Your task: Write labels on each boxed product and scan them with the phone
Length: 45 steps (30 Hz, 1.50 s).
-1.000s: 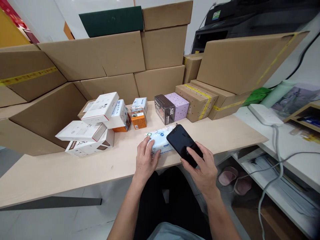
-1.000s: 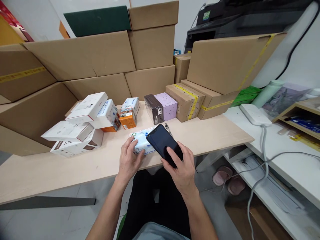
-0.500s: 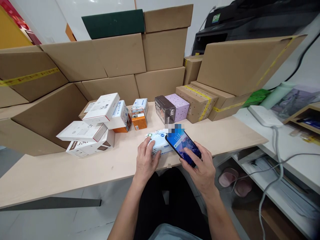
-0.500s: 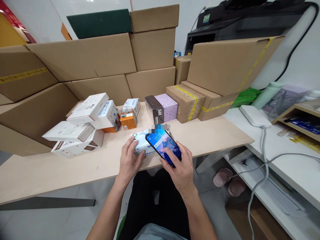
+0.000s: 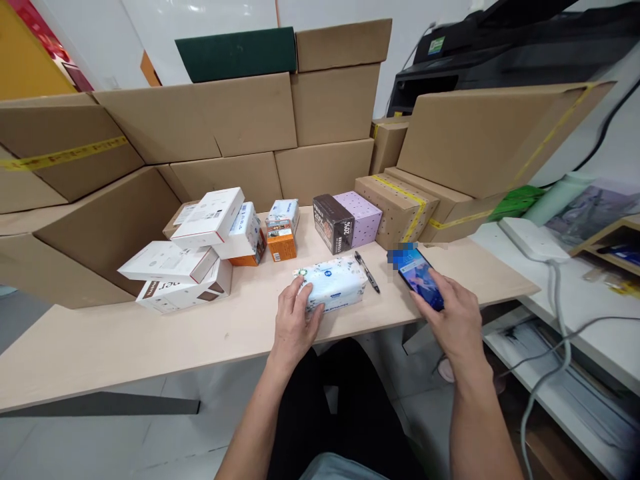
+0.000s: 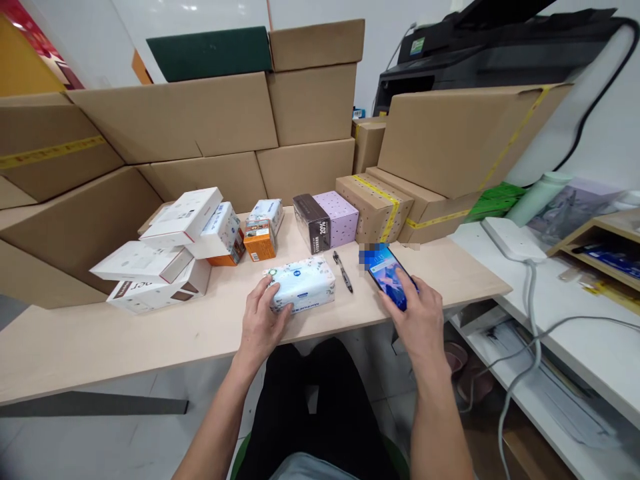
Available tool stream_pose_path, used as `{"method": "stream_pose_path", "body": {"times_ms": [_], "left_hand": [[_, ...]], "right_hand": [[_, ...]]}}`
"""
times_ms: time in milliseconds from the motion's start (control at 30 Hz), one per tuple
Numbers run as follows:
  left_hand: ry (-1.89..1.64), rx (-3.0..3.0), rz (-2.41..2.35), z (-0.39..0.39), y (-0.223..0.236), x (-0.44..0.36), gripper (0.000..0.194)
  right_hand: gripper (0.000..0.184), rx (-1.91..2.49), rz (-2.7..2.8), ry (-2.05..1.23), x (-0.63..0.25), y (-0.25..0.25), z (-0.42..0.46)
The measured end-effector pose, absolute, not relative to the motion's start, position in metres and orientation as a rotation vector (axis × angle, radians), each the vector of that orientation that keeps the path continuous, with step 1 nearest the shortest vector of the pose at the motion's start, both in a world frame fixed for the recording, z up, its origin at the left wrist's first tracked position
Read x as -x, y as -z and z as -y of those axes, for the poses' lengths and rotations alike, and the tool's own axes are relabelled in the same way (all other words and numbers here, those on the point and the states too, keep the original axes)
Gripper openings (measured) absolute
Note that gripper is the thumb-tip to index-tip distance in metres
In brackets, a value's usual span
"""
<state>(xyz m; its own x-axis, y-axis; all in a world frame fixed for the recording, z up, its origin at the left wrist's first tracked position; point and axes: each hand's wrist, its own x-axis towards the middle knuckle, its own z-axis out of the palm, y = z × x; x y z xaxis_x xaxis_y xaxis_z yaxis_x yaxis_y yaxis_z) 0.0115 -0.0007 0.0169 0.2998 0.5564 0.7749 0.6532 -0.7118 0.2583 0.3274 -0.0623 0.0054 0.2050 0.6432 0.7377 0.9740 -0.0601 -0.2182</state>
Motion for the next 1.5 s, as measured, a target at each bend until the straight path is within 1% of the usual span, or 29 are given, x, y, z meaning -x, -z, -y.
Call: {"method": "stream_pose_path", "body": {"times_ms": [233, 367, 500, 533, 567, 667, 700, 733, 800, 867, 967, 1000, 1033, 1100, 1200, 1333, 1400, 1500], "left_hand": [[1.466, 2.463, 1.216, 0.002, -0.012, -0.012, 0.05], [1.499, 2.469, 1.299, 0.002, -0.014, -0.011, 0.045], [1.532, 2.533, 1.421, 0.002, -0.016, -0.009, 0.044], [1.546, 2.557, 1.453, 0.001, -0.016, -0.008, 0.044], [1.569, 2.579, 1.482, 0.001, -0.016, -0.007, 0.044], [1.69, 2.622, 1.535, 0.0, -0.015, -0.004, 0.044], [1.74, 2.632, 1.541, 0.0, -0.014, -0.004, 0.043], [1.787, 2.642, 1.544, 0.0, -0.014, -0.003, 0.042], [1.864, 2.662, 1.558, 0.0, -0.014, -0.002, 0.041], [1.967, 2.645, 1.606, 0.0, -0.013, -0.002, 0.043], [2.266, 2.495, 1.69, 0.0, -0.012, -0.002, 0.051], [2.37, 2.42, 1.706, 0.001, -0.012, -0.003, 0.054], [2.45, 2.352, 1.717, 0.001, -0.011, -0.003, 0.054], [2.51, 2.275, 1.735, 0.001, -0.009, -0.004, 0.052], [2.431, 2.283, 1.789, 0.0, -0.007, -0.005, 0.048], [2.314, 2.297, 1.85, -0.001, -0.006, -0.005, 0.044], [2.29, 2.298, 1.854, -0.001, -0.007, -0.005, 0.042], [2.271, 2.304, 1.859, 0.0, -0.007, -0.004, 0.04]], "right_hand": [[0.064, 2.069, 1.591, 0.456, -0.38, 0.012, 0.048], [0.065, 2.067, 1.604, 0.327, -0.392, 0.014, 0.044], [0.06, 1.961, 1.561, 0.314, -0.365, -0.006, 0.047], [0.061, 1.882, 1.566, 0.246, -0.351, -0.014, 0.048], [0.065, 1.78, 1.609, 0.077, -0.335, -0.022, 0.047], [0.082, 1.489, 1.693, -0.577, -0.284, -0.041, 0.04], [0.088, 1.434, 1.711, -0.689, -0.269, -0.044, 0.036], [0.089, 1.401, 1.722, -0.719, -0.257, -0.045, 0.032], [0.085, 1.367, 1.745, -0.686, -0.24, -0.042, 0.023], [0.075, 1.332, 1.737, -0.636, -0.232, -0.037, 0.019], [0.057, 1.266, 1.676, -0.587, -0.231, -0.034, 0.021], [0.054, 1.249, 1.633, -0.546, -0.233, -0.035, 0.022], [0.053, 1.235, 1.57, -0.485, -0.235, -0.039, 0.022], [0.061, 1.219, 1.409, -0.335, -0.241, -0.051, 0.017], [0.073, 1.274, 1.219, -0.084, -0.256, -0.079, -0.009], [0.072, 1.459, 1.095, 0.185, -0.277, -0.108, -0.069], [0.069, 1.518, 1.107, 0.243, -0.283, -0.114, -0.097], [0.069, 1.565, 1.171, 0.137, -0.281, -0.115, -0.118]]}}
